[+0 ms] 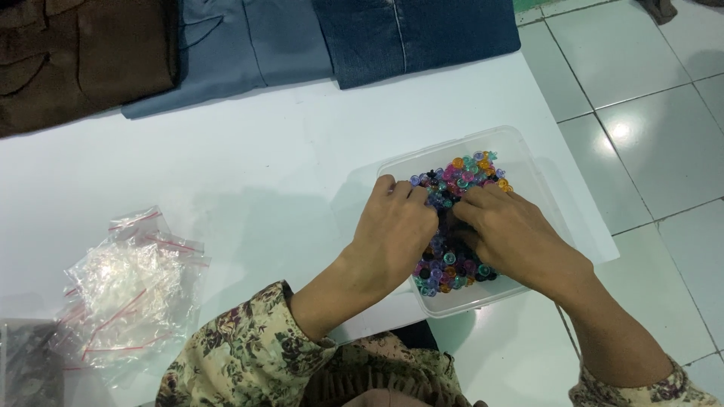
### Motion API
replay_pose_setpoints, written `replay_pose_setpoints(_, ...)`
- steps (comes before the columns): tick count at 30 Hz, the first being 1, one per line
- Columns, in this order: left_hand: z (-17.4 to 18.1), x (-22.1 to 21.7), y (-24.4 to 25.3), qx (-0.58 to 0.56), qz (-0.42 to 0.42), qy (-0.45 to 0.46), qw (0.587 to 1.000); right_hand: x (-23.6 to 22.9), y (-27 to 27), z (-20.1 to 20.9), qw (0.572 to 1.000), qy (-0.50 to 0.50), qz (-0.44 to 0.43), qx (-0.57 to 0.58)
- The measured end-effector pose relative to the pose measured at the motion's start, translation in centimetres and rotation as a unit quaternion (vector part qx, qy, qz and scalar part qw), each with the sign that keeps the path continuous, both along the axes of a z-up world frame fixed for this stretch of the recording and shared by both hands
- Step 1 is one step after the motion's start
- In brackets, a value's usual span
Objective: Sorting small plastic buttons by color and packing them into small zip-lock bags.
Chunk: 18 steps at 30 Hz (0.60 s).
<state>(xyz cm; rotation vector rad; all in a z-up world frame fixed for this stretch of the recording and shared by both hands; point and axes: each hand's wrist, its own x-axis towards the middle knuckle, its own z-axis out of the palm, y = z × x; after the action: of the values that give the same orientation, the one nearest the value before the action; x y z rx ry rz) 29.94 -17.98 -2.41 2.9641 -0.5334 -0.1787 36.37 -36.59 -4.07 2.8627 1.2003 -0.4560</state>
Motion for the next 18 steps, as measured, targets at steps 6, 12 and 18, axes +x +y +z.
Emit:
replay_pose_setpoints(6, -0.2, -0.5, 0.0, -0.025, 0.017, -0.028, 0.999, -0.7, 0.7, 1.7, 1.000, -0.006, -0.001, 0.015)
replay_pose_setpoints(12, -0.5, -0.8, 0.2, -0.048, 0.022, -0.043, 0.998, -0.4, 0.4, 0.8, 1.000, -0.012, 0.003, -0.001)
replay_pose_setpoints(18, -1.2, -0.8, 0.2, -0.053, 0.027, -0.044, 0.997, -0.7, 0.6, 0.9, 1.000, -0.003, -0.008, 0.002)
